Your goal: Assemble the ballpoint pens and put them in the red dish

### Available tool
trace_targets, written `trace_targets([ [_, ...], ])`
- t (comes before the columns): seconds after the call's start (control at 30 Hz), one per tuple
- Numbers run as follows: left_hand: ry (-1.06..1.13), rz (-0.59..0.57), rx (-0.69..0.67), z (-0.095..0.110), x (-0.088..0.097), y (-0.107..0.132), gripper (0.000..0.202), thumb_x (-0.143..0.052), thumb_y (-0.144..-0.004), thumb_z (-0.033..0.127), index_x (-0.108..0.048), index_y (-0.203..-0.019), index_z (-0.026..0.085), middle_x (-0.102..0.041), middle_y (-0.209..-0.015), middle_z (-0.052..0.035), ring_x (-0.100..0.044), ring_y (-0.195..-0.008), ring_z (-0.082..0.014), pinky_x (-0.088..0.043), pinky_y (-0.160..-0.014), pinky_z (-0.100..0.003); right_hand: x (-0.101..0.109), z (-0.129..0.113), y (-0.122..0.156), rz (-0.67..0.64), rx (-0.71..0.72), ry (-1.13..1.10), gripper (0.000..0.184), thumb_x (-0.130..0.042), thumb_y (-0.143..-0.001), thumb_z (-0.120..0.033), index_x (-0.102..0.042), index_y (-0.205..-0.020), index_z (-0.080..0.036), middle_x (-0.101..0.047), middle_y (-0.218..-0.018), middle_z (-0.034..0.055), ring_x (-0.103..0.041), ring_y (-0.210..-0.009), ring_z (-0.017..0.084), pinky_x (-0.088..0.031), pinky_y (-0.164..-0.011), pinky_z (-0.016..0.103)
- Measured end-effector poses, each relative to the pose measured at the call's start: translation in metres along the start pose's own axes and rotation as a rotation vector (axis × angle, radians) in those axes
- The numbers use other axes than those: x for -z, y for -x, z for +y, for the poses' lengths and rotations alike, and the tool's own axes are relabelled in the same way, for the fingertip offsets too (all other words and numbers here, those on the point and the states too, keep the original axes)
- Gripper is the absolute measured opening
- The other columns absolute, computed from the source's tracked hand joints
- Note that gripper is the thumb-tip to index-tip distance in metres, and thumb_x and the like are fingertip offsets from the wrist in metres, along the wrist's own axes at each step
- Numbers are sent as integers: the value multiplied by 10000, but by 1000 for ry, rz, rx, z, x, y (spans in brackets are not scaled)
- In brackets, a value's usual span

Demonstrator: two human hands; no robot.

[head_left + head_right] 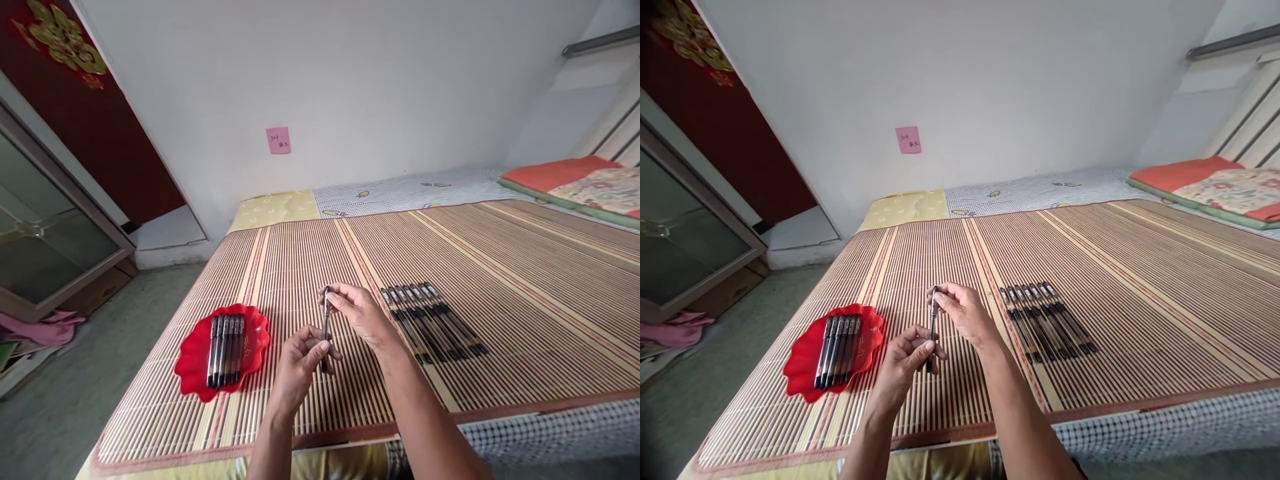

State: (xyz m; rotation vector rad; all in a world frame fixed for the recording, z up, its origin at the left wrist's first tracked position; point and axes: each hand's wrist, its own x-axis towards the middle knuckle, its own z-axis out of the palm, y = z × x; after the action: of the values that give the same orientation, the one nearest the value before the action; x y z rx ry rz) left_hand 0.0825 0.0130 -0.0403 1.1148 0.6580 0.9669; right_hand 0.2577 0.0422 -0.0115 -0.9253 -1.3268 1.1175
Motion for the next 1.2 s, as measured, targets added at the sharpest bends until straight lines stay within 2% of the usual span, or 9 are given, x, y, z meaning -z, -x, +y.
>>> trace_targets([
  [0.43,30,29,-8,-10,-2,2,302,-787,-854,377,-571,-865,167,-769,-715,-59,-628,-513,-125,-499,-544,-246,-5,-1,2,-42,-5,20,268,-612,-975,-399,-721,-1087,-181,-739,-979,65,-665,-866,166,-538,-792,306],
  [0.6,36,48,-15,-11,-3,4,301,-787,-851,385,-590,-863,158,-761,-695,-59,-616,-508,-118,-486,-530,-233,-6,0,2,-32,-9,35,304,-615,-961,-454,-720,-1063,-188,-720,-933,55,-643,-789,162,-546,-748,311],
  [0.83,54,76,-10,-12,-4,8,317,-797,-835,387,-576,-854,160,-752,-676,-53,-620,-496,-124,-498,-522,-239,-10,-4,5,-44,-24,74,259,-606,-970,-408,-720,-1068,-198,-698,-958,52,-628,-796,150,-565,-746,303],
  [0.97,64,80,-11,-14,-4,8,323,-804,-823,389,-579,-858,160,-740,-656,-43,-611,-486,-124,-499,-514,-239,-11,-2,6,-41,-7,71,274,-609,-966,-426,-715,-1055,-190,-678,-896,34,-633,-763,146,-566,-701,291],
  [1.2,-32,93,-6,-6,-2,7,331,-779,-831,428,-581,-838,164,-727,-663,-48,-586,-494,-119,-468,-512,-234,-11,7,2,-1,-14,63,305,-634,-945,-478,-701,-993,-184,-686,-910,42,-644,-708,140,-575,-658,294],
])
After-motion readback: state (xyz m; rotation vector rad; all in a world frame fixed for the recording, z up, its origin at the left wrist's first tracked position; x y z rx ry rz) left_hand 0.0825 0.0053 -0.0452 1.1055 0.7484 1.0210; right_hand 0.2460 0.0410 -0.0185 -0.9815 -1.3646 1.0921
